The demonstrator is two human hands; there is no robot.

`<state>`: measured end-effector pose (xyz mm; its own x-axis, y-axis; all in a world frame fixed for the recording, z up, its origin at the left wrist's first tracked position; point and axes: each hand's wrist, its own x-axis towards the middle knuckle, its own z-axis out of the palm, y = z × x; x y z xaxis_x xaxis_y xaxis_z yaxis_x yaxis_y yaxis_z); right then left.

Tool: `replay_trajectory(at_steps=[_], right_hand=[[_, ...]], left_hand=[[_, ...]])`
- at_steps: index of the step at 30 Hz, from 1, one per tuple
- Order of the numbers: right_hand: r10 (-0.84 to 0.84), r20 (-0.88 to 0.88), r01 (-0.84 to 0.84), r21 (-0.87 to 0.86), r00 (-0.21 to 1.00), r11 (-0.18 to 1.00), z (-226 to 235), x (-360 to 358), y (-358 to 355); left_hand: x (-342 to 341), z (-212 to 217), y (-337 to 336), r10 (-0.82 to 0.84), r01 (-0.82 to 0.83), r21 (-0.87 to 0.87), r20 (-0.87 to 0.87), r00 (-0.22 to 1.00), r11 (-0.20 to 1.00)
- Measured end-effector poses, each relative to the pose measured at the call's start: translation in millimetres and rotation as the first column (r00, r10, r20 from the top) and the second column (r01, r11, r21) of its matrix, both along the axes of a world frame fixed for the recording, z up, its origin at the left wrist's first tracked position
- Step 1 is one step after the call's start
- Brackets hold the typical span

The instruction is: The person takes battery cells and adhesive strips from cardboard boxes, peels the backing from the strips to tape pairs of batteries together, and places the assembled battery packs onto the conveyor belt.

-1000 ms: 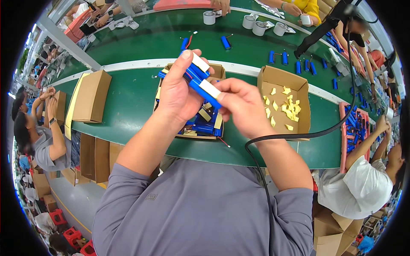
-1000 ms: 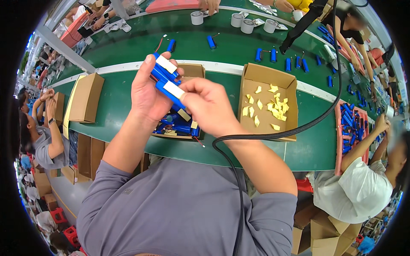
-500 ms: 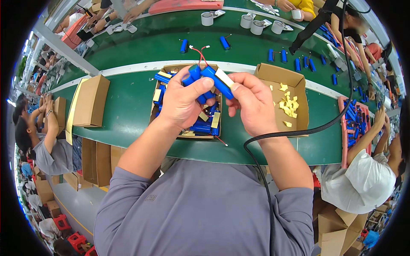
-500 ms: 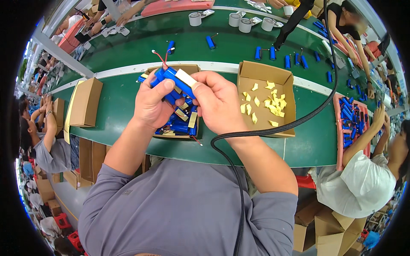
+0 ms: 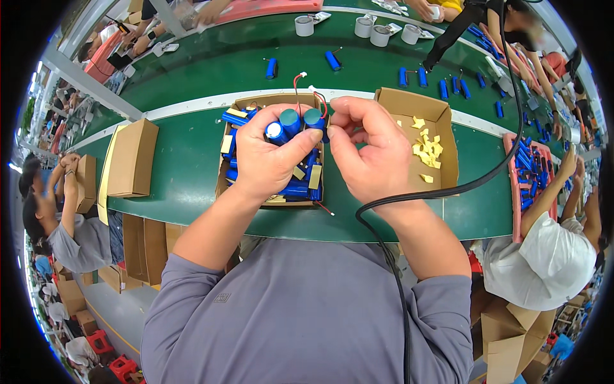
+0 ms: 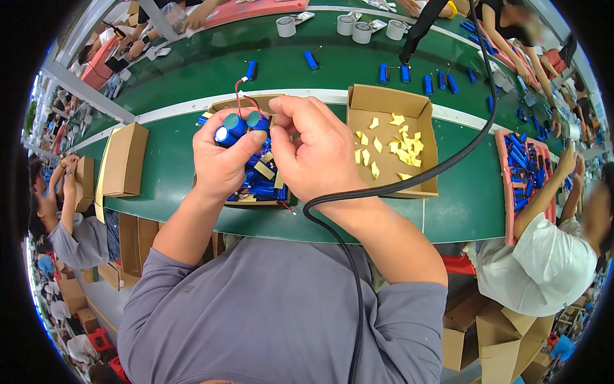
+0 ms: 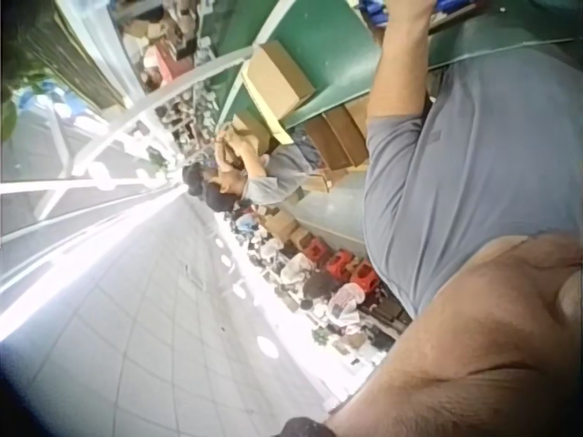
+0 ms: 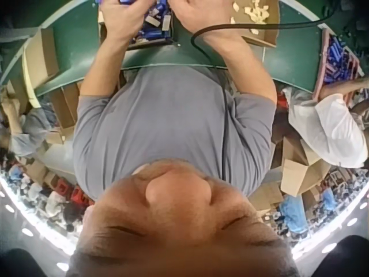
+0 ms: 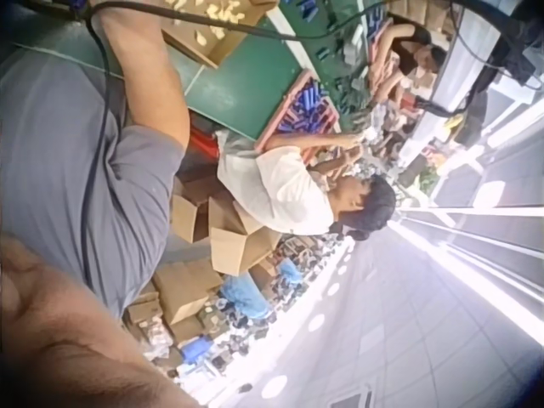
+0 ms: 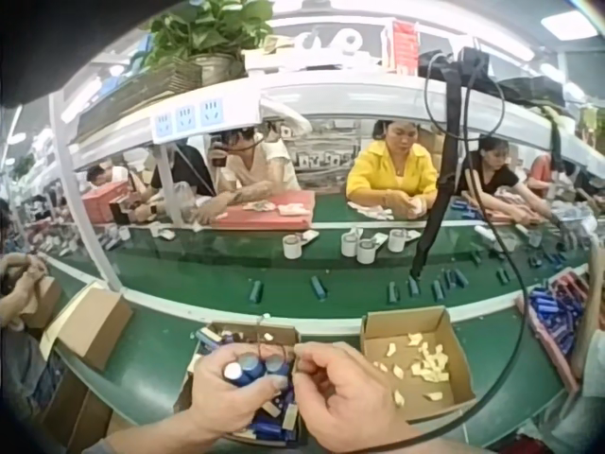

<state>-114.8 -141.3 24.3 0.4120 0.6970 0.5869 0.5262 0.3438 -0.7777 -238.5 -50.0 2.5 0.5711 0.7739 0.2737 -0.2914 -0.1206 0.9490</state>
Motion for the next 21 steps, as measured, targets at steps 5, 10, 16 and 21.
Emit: replay_trajectory(at_steps=[5, 10, 16, 21], right_hand=[[-0.044, 0.050, 0.045, -0.027, 0.998, 0.999, 0.2, -2.1, -2.5], [-0.060, -0.144, 0.048, -0.082, 0.988, 0.995, -1.5, 3.7, 1.1], [-0.321, 0.210, 0.371, -0.283, 0.924, 0.884, -19.2, 91.5, -29.0], [-0.232, 0.826, 0.590, -0.144, 0.514, 0.795, -22.8, 146.6, -70.5]], left_hand=[[-1.2, -0.5, -1.2, -0.001, 0.005, 0.120, -0.034, 0.999, 0.993], [1.3, -0.6, -6.0, -0.047, 0.042, 0.085, 0.051, 0.998, 0.996], [-4.1, 2.9, 5.4, -0.123, 0.162, -0.272, 0.156, 0.980, 0.948], [4.8, 5.3, 2.1, -0.133, 0.211, -0.449, 0.198, 0.971, 0.869]])
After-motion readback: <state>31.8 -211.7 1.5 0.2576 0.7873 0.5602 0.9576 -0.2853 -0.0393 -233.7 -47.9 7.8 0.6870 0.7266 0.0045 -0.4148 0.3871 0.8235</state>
